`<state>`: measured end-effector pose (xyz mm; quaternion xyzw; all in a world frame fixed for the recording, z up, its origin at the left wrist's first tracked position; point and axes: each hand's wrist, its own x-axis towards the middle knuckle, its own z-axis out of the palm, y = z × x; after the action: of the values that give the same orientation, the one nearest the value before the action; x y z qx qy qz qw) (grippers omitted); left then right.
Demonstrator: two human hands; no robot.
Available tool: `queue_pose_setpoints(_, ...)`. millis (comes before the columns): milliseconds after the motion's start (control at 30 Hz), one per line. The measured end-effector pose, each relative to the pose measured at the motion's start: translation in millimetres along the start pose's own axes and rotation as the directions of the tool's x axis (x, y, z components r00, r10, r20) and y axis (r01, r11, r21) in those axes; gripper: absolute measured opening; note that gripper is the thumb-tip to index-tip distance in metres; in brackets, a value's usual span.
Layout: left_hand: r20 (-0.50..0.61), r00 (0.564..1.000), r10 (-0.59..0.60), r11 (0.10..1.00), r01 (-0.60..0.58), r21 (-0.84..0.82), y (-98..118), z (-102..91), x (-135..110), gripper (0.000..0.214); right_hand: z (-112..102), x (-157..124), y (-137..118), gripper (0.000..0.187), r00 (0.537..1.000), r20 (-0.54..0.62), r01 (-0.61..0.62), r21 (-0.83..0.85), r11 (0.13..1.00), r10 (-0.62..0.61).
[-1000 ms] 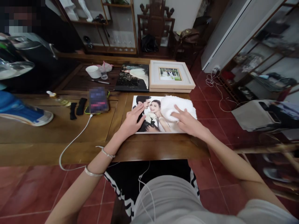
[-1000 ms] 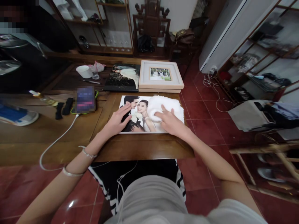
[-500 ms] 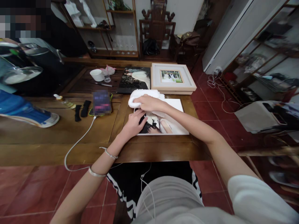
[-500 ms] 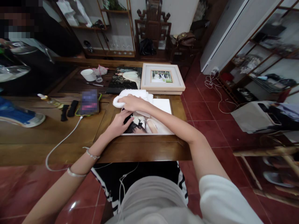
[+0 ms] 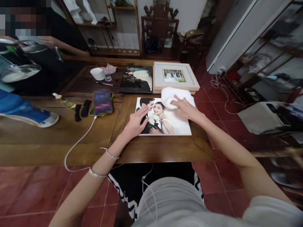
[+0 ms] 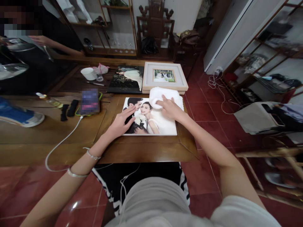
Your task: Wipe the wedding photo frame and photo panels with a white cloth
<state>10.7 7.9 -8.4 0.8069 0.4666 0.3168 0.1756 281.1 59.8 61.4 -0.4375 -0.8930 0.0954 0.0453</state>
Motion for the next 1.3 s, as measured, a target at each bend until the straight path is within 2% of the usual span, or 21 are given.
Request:
queue_pose_setpoints(67, 0.001, 1.0, -0.007, 1.0, 0.007, 0.008, 0.9, -0.6, -0.2, 0.045, 4.7, -12.9, 5.7, 0.057, 1.0, -0.005, -0.031, -0.043, 0.999, 0.031)
queue_pose_setpoints(133, -0.008, 1.0, -0.005, 1.0, 0.005, 0.01, 1.6, -1.0, -0.1, 0.044, 7.9, -27.2, 0.9, 0.057, 1.0, 0.013, -0.019, -0.068, 0.998, 0.02)
queue_pose_setpoints(367, -0.024, 1.0, 0.02, 1.0, -0.02, 0.013, 2.7, -1.7, 0.5, 0.044, 16.6, -97.3, -67.1, 0.053, 0.99, 0.069, 0.127, -0.042, 0.991, -0.124)
queue_pose_setpoints(467, -0.021, 0.999, 0.024, 1.0, -0.024, 0.01, 2.2, -1.5, 0.3, 0.044, 16.6, -117.7, -85.6, 0.052, 0.985, 0.097, 0.142, 0.008, 0.99, -0.142)
queue_pose_setpoints(600, -0.02, 0.999, 0.035, 0.999, -0.034, 0.024, 0.8, -1.4, 0.1, 0.044, 9.5, -111.0, -76.8, 0.056, 0.986, 0.116, 0.115, 0.036, 0.993, -0.118)
queue_pose_setpoints(833, 0.007, 1.0, 0.019, 1.0, -0.019, 0.01, 0.2, -2.8, 0.5, 0.045, 2.0, -35.7, -18.3, 0.057, 0.996, 0.074, 0.052, -0.005, 0.999, -0.052)
queue_pose_setpoints(967, 0.007, 1.0, 0.017, 1.0, -0.017, 0.013, 0.6, -3.2, 0.5, 0.044, 2.9, -10.6, -5.1, 0.057, 0.998, 0.044, 0.056, -0.034, 0.998, -0.055)
queue_pose_setpoints(1100, -0.004, 1.0, 0.017, 1.0, -0.017, 0.013, 0.5, -2.6, 0.6, 0.043, 7.3, -23.3, -16.4, 0.056, 0.998, 0.03, 0.059, -0.047, 0.997, -0.057)
queue_pose_setpoints(1300, -0.017, 0.999, 0.027, 1.0, -0.027, 0.007, -0.4, -1.1, 0.8, 0.044, 16.1, -88.5, -63.9, 0.054, 0.987, 0.076, 0.143, -0.028, 0.989, -0.141)
